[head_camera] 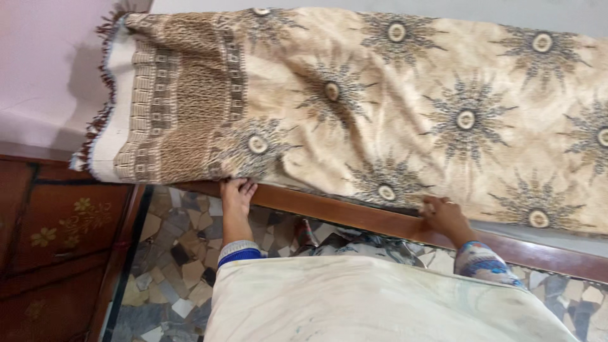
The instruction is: The person folds a large patterned cloth on a bed, carries it to a storage area, and then tucks a white sheet under the mattress.
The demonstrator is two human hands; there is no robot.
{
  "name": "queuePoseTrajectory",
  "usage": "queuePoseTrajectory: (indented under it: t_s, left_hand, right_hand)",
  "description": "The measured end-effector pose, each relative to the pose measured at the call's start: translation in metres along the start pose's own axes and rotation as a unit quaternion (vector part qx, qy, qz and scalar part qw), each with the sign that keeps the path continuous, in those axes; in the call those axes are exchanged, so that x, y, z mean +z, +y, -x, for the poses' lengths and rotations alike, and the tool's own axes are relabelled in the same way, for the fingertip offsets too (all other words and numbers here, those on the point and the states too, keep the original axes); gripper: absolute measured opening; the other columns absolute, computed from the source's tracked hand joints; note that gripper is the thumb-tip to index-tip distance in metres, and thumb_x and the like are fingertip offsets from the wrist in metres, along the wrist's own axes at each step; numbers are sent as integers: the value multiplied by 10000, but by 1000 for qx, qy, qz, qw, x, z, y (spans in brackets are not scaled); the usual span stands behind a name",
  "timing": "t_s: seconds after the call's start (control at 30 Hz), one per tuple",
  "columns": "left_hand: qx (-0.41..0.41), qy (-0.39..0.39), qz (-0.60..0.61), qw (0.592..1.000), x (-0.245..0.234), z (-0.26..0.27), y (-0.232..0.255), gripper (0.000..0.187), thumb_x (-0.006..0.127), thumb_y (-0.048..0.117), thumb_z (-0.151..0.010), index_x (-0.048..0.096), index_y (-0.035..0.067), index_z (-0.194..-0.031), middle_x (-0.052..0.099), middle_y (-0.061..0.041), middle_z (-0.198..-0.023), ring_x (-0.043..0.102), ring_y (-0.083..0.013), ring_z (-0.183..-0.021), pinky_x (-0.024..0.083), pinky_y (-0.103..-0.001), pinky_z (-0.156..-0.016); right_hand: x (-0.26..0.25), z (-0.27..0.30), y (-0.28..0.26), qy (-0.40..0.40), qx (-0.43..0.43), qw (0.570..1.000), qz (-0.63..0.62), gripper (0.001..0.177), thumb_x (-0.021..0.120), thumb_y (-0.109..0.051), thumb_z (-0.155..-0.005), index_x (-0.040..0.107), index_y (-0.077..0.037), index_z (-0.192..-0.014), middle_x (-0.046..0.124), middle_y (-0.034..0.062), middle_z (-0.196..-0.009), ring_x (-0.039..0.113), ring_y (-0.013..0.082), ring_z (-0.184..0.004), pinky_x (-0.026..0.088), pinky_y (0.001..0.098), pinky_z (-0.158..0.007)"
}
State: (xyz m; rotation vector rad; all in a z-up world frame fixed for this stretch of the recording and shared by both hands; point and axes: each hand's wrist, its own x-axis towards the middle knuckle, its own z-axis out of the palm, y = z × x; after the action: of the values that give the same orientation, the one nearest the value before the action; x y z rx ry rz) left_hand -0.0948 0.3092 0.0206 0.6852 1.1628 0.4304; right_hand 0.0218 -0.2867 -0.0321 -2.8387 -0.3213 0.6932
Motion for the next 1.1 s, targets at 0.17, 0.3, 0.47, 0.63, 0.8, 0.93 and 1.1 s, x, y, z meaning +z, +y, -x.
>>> queuePoseTrajectory:
  t_s: [0.17, 0.3, 0.47, 0.63, 0.8, 0.93, 1.1]
  left_hand:
    - [35, -140, 247, 958, -15, -25, 97, 698, 573, 270, -924, 365, -40, -1515, 587, -222, -1387, 659, -365, -1104, 487, -549, -869]
    - [118, 67, -95, 986, 21, -10, 197, 812, 677, 155, -981, 212, 265, -1637, 295, -257, -1580, 506, -287, -921, 461, -335, -767]
    - [275, -65, -94, 955, 22, -44, 228, 640, 595, -112, -930, 475, 35, -1541, 623, -226, -1451, 666, -122, -832, 440, -260, -563]
    - [137, 72, -311, 938, -23, -77, 180, 666, 621, 18, -963, 397, 123, -1582, 613, -216, -1393, 571, -210, -793, 438, -351, -658]
    - [27, -4, -149, 988, -48, -112, 188, 639, 653, 241, -932, 457, 65, -1514, 513, -132, -1522, 582, -264, -1188, 501, -428, -941]
    - [9, -68, 24, 997, -52, -143, 198, 647, 619, 358, -958, 422, 86, -1511, 397, -164, -1544, 520, -293, -1166, 408, -499, -883]
    - [-9, 3, 273, 962, -26, -139, 213, 544, 632, 411, -940, 475, 68, -1333, 486, -171, -1351, 585, -291, -1021, 484, -488, -868]
  right_hand:
    - [6, 10, -23, 16, 89, 996, -10, 414, 512, -360, -1014, 644, -232, -1386, 637, 263, -1319, 633, 491, -1167, 486, 552, -1046]
    - [6, 25, -39, 16, 129, 990, -57, 427, 425, -296, -1051, 627, -206, -1416, 652, 268, -1341, 626, 492, -1210, 477, 554, -1064]
    - [-9, 27, -58, -30, 160, 987, 6, 389, 430, -306, -1068, 624, -186, -1383, 675, 262, -1338, 643, 478, -1208, 464, 589, -1063]
    - [-42, 14, -139, -100, 191, 975, 58, 459, 576, -421, -977, 597, -263, -1408, 606, 154, -1451, 643, 408, -1239, 554, 554, -1008]
    - [-61, 7, -260, -25, -86, 993, 75, 655, 749, -440, -860, 540, -148, -1408, 624, 214, -1334, 615, 384, -1229, 513, 474, -1023]
    - [-60, 20, -331, -65, -211, 975, -22, 507, 647, -351, -904, 562, -212, -1384, 661, 154, -1290, 646, 380, -1163, 526, 480, -969]
    - [-15, -7, -326, -157, -185, 970, -18, 536, 635, -344, -912, 554, -174, -1414, 662, 141, -1331, 649, 379, -1185, 517, 445, -1021]
